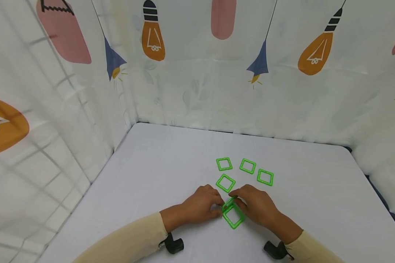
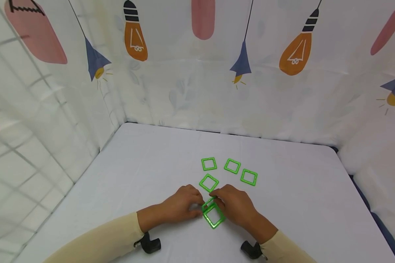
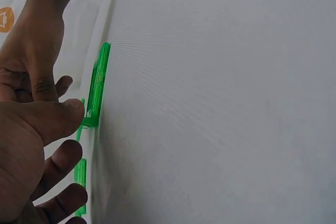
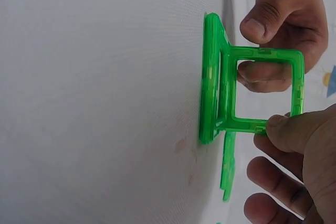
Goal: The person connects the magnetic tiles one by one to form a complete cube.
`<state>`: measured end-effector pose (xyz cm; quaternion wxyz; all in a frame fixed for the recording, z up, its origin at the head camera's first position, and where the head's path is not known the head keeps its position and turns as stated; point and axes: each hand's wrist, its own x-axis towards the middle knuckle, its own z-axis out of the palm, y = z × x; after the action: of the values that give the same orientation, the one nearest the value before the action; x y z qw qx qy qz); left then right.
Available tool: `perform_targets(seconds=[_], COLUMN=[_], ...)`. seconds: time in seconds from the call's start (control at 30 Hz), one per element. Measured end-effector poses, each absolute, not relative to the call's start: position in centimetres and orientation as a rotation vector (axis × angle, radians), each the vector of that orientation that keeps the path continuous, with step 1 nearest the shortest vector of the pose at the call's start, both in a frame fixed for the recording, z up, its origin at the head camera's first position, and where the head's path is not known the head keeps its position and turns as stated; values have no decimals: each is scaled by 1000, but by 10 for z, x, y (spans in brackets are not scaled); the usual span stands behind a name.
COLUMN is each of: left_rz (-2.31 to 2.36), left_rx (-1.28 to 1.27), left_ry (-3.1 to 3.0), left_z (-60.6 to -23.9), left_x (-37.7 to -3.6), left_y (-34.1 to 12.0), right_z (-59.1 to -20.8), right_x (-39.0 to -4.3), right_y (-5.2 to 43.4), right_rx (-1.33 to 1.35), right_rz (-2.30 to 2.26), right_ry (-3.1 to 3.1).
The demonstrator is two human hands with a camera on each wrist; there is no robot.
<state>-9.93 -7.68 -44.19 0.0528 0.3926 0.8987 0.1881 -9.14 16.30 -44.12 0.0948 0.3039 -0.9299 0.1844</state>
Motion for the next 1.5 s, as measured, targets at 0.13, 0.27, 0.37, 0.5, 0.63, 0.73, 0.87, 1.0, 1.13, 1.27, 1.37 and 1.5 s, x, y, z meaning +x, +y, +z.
perform_targets(seconds=[0.13, 0.27, 0.37, 0.5, 0.63, 0.73, 0.87, 1.0, 1.13, 1.27, 1.37, 1.5], left_rz=[562, 546, 532, 520, 515, 511, 503, 507, 519, 514, 507, 499], left_rx=[1241, 1249, 1255, 1250, 1248, 1251, 1248, 1235, 1216, 1211, 1208, 1197], left_ry=[2745, 2755, 2762, 2765, 2767, 2772, 2781, 2780, 2765, 2764, 2764, 2760], left_z=[-442, -444, -445, -446, -446, -446, -447, -446, -444, -444, -444, -443], left_x=[-99, -99, -100, -100, -101, -101, -101, -101, -102, -102, -102, -102], left_y=[-77, -77, -77, -77, -77, -77, -77, -77, -77, -77, -77, -77], right_z=[-441, -441, -441, -439, -438, -438, -438, -440, -442, -446, -448, -448], right_x=[-93, -94, -95, -96, -97, -97, -98, -102, -108, -116, -121, -126], right_y=[161, 158, 156, 154, 152, 153, 156, 160, 160, 160, 159, 157], right_rx=[910, 943, 967, 977, 975, 970, 941, 827, 650, 565, 542, 520], right_rz=[541, 548, 562, 561, 547, 541, 556, 570, 567, 566, 563, 553], right_ry=[-2756, -2738, -2726, -2731, -2755, -2775, -2798, -2844, -2940, -2976, -2979, -3005])
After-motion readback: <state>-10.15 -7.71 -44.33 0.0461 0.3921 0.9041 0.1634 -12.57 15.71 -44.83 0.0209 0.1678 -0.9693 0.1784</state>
